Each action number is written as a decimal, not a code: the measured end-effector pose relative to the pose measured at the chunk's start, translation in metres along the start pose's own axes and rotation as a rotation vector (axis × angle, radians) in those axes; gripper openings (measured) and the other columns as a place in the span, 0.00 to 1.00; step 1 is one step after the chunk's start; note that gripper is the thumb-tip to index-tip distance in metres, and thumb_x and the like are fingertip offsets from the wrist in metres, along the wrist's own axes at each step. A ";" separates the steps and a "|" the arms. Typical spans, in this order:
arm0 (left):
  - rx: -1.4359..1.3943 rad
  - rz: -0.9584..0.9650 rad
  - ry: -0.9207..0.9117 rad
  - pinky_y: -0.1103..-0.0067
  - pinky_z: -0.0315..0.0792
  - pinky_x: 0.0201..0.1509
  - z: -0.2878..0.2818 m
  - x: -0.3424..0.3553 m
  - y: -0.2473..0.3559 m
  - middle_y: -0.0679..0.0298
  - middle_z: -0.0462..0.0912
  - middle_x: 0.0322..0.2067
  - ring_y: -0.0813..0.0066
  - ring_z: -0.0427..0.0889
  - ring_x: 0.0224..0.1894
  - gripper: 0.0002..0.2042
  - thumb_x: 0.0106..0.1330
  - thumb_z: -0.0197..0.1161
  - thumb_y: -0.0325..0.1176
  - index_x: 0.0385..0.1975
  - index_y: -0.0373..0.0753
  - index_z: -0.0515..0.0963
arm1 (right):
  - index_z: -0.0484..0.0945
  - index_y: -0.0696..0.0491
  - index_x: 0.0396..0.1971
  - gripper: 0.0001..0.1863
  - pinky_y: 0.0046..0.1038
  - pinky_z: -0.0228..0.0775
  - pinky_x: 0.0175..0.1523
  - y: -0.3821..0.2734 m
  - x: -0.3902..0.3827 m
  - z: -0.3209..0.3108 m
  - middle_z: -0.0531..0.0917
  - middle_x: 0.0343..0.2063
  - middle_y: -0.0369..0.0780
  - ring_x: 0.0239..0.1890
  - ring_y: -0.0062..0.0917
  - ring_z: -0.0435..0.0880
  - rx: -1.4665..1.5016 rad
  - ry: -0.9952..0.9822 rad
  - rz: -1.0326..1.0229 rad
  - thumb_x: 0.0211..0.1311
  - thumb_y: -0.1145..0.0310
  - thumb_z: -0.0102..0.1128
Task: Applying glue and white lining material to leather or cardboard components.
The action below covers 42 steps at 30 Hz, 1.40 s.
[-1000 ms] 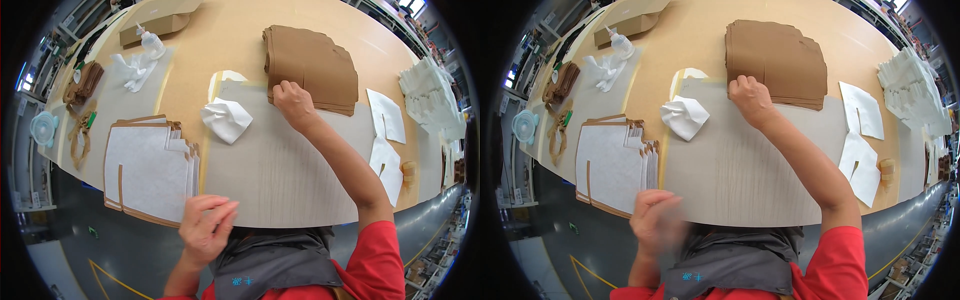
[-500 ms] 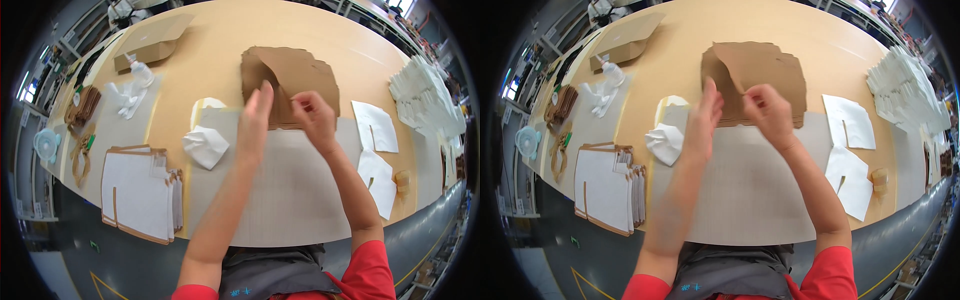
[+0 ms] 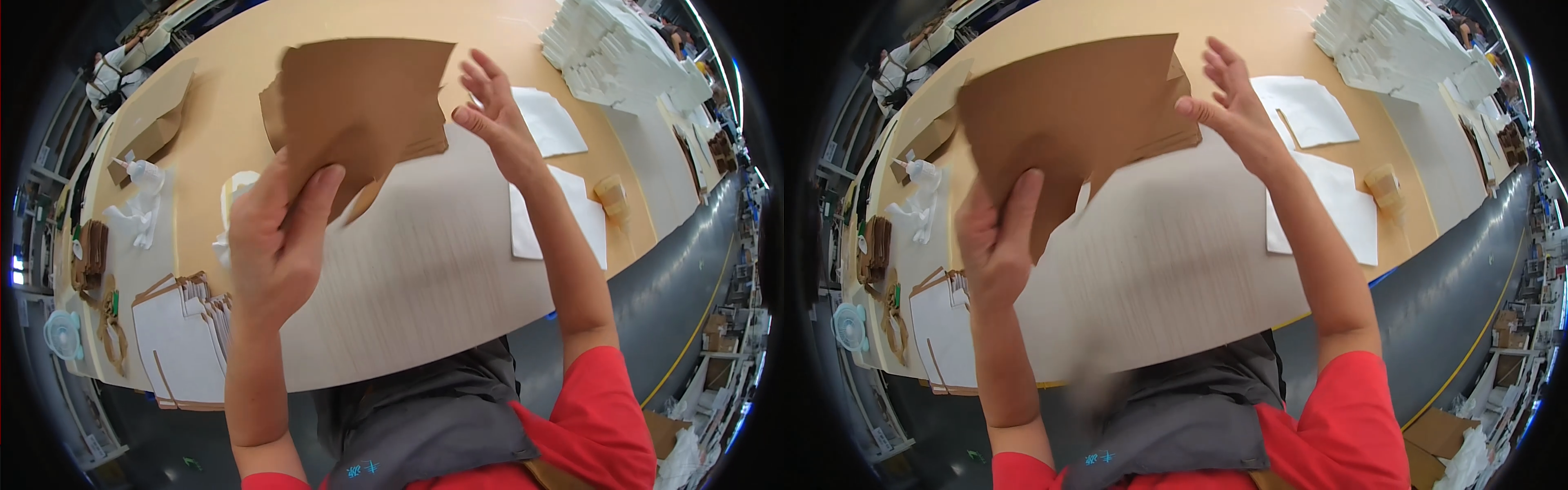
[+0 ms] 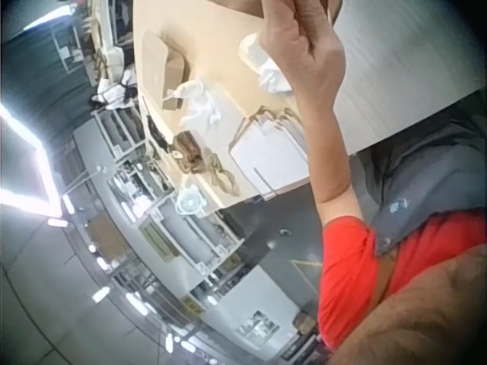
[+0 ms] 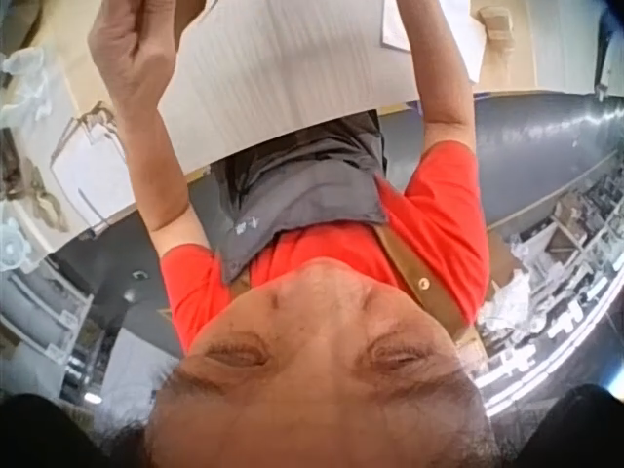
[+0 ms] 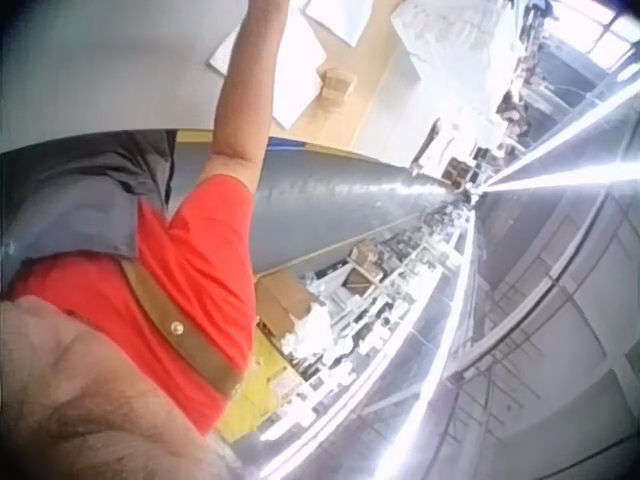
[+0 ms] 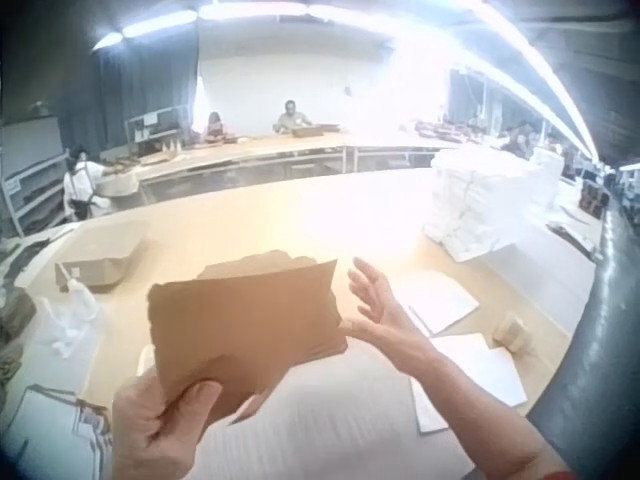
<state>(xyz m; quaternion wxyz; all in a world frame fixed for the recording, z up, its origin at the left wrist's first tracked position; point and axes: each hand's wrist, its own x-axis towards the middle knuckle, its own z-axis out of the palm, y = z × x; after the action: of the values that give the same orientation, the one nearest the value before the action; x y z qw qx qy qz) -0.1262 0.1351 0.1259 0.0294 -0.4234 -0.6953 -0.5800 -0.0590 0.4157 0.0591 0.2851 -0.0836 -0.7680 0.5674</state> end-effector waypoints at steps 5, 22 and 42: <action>-0.319 -0.083 0.035 0.84 0.69 0.55 -0.027 -0.045 0.016 0.65 0.85 0.44 0.81 0.79 0.46 0.12 0.71 0.60 0.24 0.52 0.32 0.78 | 0.64 0.58 0.67 0.46 0.37 0.62 0.68 -0.013 -0.046 0.005 0.76 0.60 0.47 0.64 0.31 0.71 0.408 -0.458 0.419 0.56 0.45 0.71; 0.295 -0.588 -0.089 0.78 0.71 0.32 0.003 -0.148 -0.058 0.64 0.78 0.28 0.77 0.75 0.26 0.14 0.60 0.69 0.25 0.46 0.40 0.85 | 0.67 0.60 0.24 0.19 0.31 0.65 0.31 -0.015 -0.181 0.010 0.71 0.20 0.42 0.23 0.31 0.70 -0.802 -0.228 0.340 0.62 0.63 0.65; 0.432 0.209 -0.744 0.57 0.46 0.77 0.133 -0.114 -0.058 0.62 0.61 0.72 0.65 0.57 0.74 0.29 0.72 0.52 0.52 0.69 0.46 0.65 | 0.70 0.56 0.62 0.41 0.34 0.63 0.65 0.043 -0.134 -0.268 0.77 0.54 0.48 0.58 0.39 0.75 -1.612 0.406 0.185 0.57 0.42 0.67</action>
<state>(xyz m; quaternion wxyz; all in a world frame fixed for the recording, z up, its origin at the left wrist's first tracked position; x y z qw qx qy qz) -0.0296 0.1845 -0.0235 -0.0764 -0.6555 -0.7173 -0.2234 0.1859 0.5902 0.0255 0.2229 -0.4253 -0.8623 -0.1608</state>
